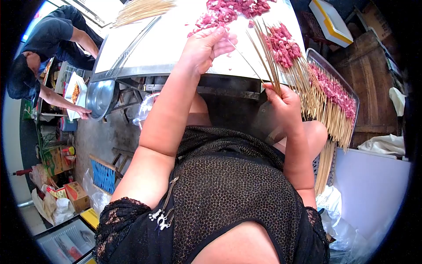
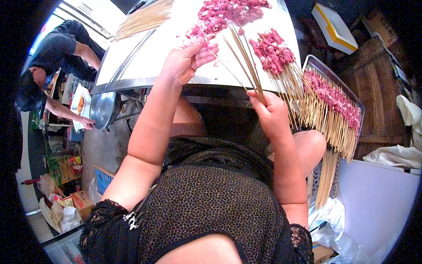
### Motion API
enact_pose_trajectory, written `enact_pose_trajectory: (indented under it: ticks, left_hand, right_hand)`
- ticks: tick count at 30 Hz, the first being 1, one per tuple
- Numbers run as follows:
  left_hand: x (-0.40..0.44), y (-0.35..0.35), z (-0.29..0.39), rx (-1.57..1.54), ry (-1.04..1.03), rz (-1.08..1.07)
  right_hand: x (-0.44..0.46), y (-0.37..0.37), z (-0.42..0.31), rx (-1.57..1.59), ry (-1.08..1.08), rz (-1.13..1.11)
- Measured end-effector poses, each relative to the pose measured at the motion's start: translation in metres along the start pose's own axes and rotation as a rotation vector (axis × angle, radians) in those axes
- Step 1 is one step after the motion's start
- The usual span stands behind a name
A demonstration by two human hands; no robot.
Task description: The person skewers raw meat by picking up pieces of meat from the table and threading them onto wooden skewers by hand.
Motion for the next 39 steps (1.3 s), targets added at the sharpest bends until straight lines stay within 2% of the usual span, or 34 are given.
enact_pose_trajectory:
  ticks: [8, 14, 16, 17, 19, 22, 24, 25, 28, 30, 39]
  left_hand:
    - [0.000, -0.001, -0.004, 0.028, -0.011, 0.004]
    - [-0.003, -0.001, -0.006, 0.004, 0.003, 0.010]
    - [-0.004, -0.004, -0.010, 0.001, 0.026, -0.010]
    - [-0.005, -0.006, -0.013, -0.001, 0.048, -0.031]
    - [-0.007, -0.012, -0.022, -0.049, 0.070, -0.049]
    - [-0.009, -0.017, -0.027, -0.069, 0.105, -0.064]
    - [-0.010, -0.026, -0.024, -0.098, 0.066, -0.226]
    - [-0.010, -0.026, -0.024, -0.100, 0.065, -0.225]
    - [-0.008, -0.028, -0.024, -0.130, 0.059, -0.206]
    - [-0.007, -0.021, -0.026, -0.177, 0.019, -0.027]
    - [-0.003, -0.011, -0.038, -0.324, -0.073, 0.081]
  right_hand:
    - [0.000, -0.001, 0.006, -0.037, -0.025, 0.012]
    - [0.002, -0.008, 0.010, -0.004, 0.079, 0.015]
    - [0.001, -0.015, 0.014, 0.201, -0.040, -0.014]
    - [0.002, -0.017, 0.011, 0.201, -0.038, -0.014]
    - [0.000, -0.028, 0.016, 0.368, -0.190, -0.066]
    - [0.002, -0.031, 0.015, 0.488, -0.210, -0.079]
    - [0.001, -0.026, 0.014, 0.479, -0.222, -0.073]
    - [0.000, -0.024, 0.015, 0.473, -0.236, -0.070]
    - [-0.001, -0.025, 0.016, 0.512, -0.231, -0.091]
    - [-0.004, -0.028, 0.015, 0.512, -0.247, -0.094]
    - [-0.012, -0.032, 0.020, 0.643, -0.359, -0.189]
Point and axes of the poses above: each hand's wrist, its own x-axis towards the middle knuckle, its own y-axis out of the back of the hand, z = x × y, the point moved 7 cm from there along x, towards the middle knuckle, and after that the axes turned 2 degrees about -z, right-handed, at the moved point
